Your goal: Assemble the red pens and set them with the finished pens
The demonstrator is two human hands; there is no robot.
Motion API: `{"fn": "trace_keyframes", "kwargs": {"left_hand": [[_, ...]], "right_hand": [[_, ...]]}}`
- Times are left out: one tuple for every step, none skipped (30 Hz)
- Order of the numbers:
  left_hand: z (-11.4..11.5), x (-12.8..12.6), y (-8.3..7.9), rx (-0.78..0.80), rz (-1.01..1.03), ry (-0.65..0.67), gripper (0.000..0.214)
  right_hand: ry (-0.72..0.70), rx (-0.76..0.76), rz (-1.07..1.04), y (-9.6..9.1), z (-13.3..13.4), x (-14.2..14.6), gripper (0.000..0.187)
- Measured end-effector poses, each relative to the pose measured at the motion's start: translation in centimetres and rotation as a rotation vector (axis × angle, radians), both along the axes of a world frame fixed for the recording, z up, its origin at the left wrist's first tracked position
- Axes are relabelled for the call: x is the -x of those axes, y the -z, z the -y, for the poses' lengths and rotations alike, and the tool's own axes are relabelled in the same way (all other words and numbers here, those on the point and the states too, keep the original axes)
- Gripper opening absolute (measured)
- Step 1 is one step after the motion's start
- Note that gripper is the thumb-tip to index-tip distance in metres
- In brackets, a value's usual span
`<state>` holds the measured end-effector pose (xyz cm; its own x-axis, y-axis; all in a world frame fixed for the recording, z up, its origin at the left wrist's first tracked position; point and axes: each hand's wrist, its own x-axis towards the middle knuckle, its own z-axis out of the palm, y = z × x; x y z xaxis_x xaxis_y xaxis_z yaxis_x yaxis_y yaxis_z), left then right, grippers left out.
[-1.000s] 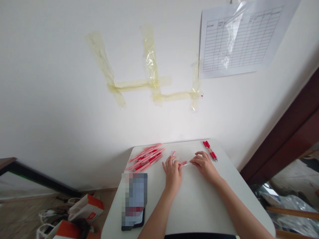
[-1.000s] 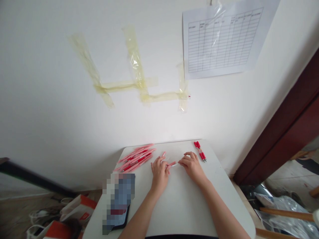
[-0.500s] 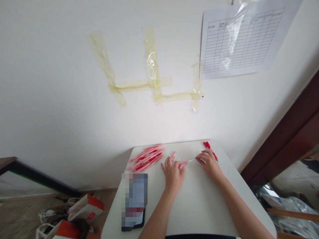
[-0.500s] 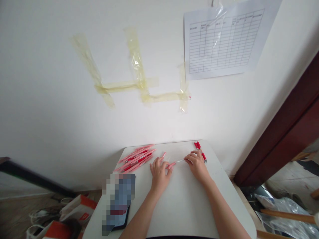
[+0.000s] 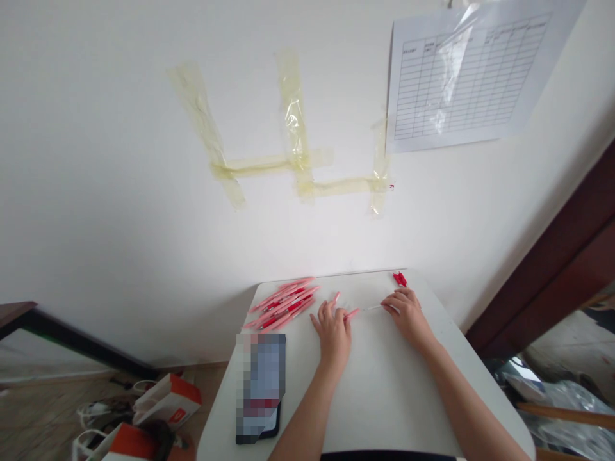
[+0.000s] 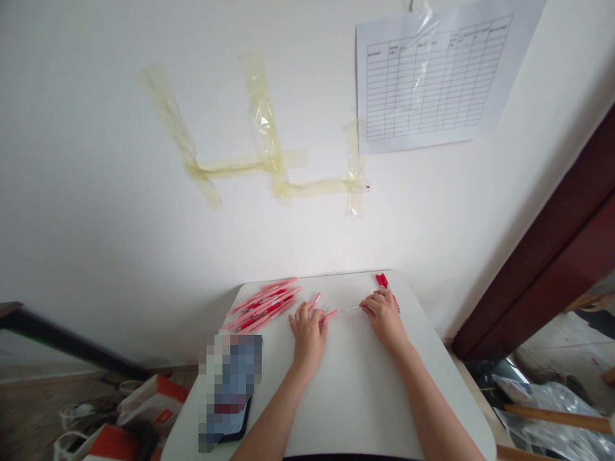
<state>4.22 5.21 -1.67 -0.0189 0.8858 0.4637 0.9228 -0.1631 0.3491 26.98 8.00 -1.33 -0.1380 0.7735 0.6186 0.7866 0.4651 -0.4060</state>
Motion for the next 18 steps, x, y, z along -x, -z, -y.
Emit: {"fn": "trace_keyframes", "kwargs": {"left_hand": [[0.01, 0.05, 0.02, 0.002, 0.009, -0.004, 0.017], [0.04, 0.11, 0.0, 0.006, 0.018, -0.008, 0.018], [0.09, 0.17, -0.04, 0.012, 0.027, -0.013, 0.018], [0.15, 0.22, -0.1, 0.017, 0.034, -0.016, 0.019], [0.21, 0.27, -0.17, 0.021, 0.04, -0.017, 0.02], [0.27, 0.31, -0.25, 0.024, 0.044, -0.015, 0.021], [0.32, 0.35, -0.32, 0.027, 0.045, -0.013, 0.021], [0.36, 0.36, -0.38, 0.03, 0.045, -0.009, 0.022], [0.38, 0.37, -0.42, 0.035, 0.044, -0.006, 0.022], [0.4, 0.37, -0.45, 0.041, 0.044, -0.003, 0.021], [0.41, 0.37, -0.47, 0.048, 0.045, -0.002, 0.021], [0.41, 0.36, -0.47, 0.054, 0.046, 0.0, 0.021], [0.41, 0.35, -0.46, 0.058, 0.046, -0.001, 0.021], [0.41, 0.35, -0.44, 0.058, 0.044, -0.003, 0.021], [0.4, 0.34, -0.41, 0.056, 0.04, -0.005, 0.021], [0.39, 0.35, -0.38, 0.052, 0.037, -0.006, 0.022], [0.38, 0.36, -0.35, 0.049, 0.034, -0.005, 0.022], [0.38, 0.37, -0.33, 0.046, 0.032, -0.002, 0.023]], "right_hand": [[0.0, 0.0, -0.004, 0.09, -0.06, -0.06, 0.02], [-0.001, 0.0, -0.006, 0.18, -0.11, -0.11, 0.02], [-0.003, 0.002, -0.006, 0.24, -0.15, -0.14, 0.02], [-0.007, 0.004, -0.005, 0.29, -0.18, -0.15, 0.02], [-0.007, 0.006, -0.002, 0.31, -0.2, -0.14, 0.02], [-0.008, 0.008, 0.0, 0.31, -0.2, -0.11, 0.02], [-0.01, 0.009, 0.002, 0.3, -0.2, -0.08, 0.02], [-0.013, 0.009, 0.002, 0.26, -0.18, -0.04, 0.02], [-0.017, 0.008, 0.001, 0.22, -0.17, -0.01, 0.019], [-0.022, 0.008, -0.002, 0.17, -0.15, 0.01, 0.019], [-0.027, 0.008, -0.006, 0.12, -0.13, 0.03, 0.019], [-0.029, 0.007, -0.011, 0.07, -0.11, 0.04, 0.019], [-0.029, 0.006, -0.018, 0.04, -0.09, 0.05, 0.019], [-0.03, 0.006, -0.023, 0.02, -0.08, 0.05, 0.019], [-0.033, 0.006, -0.028, 0.01, -0.08, 0.05, 0.02], [-0.036, 0.007, -0.032, 0.01, -0.07, 0.06, 0.02], [-0.041, 0.009, -0.034, 0.02, -0.07, 0.07, 0.02], [-0.045, 0.012, -0.036, 0.04, -0.08, 0.09, 0.02]]}}
